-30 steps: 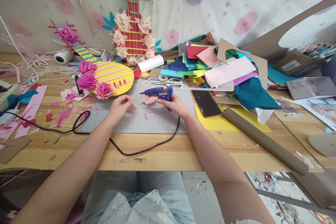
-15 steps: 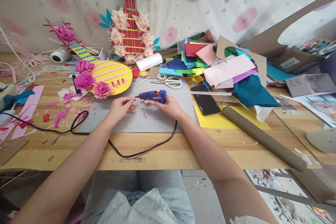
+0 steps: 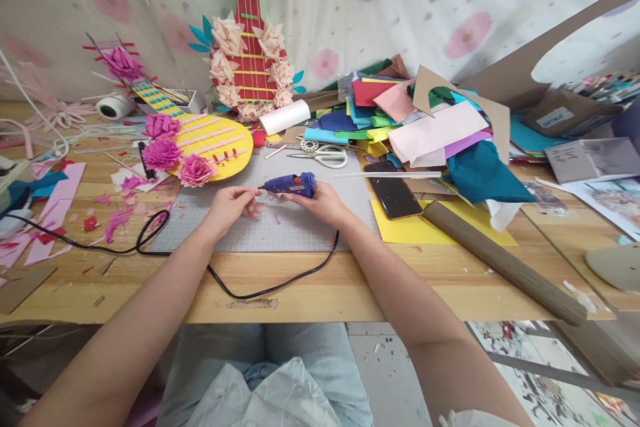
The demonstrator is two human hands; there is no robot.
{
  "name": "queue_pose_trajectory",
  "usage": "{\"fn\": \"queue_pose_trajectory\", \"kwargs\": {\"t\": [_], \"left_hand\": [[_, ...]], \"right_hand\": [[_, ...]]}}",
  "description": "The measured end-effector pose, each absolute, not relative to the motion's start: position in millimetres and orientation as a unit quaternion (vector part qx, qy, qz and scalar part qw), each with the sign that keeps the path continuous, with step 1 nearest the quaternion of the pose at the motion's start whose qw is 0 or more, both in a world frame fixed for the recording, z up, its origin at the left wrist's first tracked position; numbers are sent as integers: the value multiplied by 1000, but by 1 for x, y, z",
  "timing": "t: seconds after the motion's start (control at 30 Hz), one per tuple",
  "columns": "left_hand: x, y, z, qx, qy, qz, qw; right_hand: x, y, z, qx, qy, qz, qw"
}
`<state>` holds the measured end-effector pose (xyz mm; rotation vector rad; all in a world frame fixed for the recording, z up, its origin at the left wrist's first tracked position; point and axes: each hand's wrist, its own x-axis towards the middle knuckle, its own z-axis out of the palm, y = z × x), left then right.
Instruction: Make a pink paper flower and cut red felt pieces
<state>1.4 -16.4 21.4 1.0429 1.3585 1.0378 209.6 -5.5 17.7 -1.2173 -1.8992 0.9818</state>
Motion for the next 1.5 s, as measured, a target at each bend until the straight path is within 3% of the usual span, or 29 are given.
{"fn": "queue_pose_trajectory", "kwargs": {"t": [0.93,1.1,1.3,1.5], "left_hand": [[0,-15,15,458,550,430,550],[1,-16,14,468,533,428,560],[2,-17,16,465,515,450,562],[1,-17,17,464,530,462,539]], "right_hand": [[209,-5,17,-457,-722,383,352],[213,-3,20,-541,-634,397,383],[240,25,10,-685,-554,229,415],[251,34,6,-741,-595,140,279]]}}
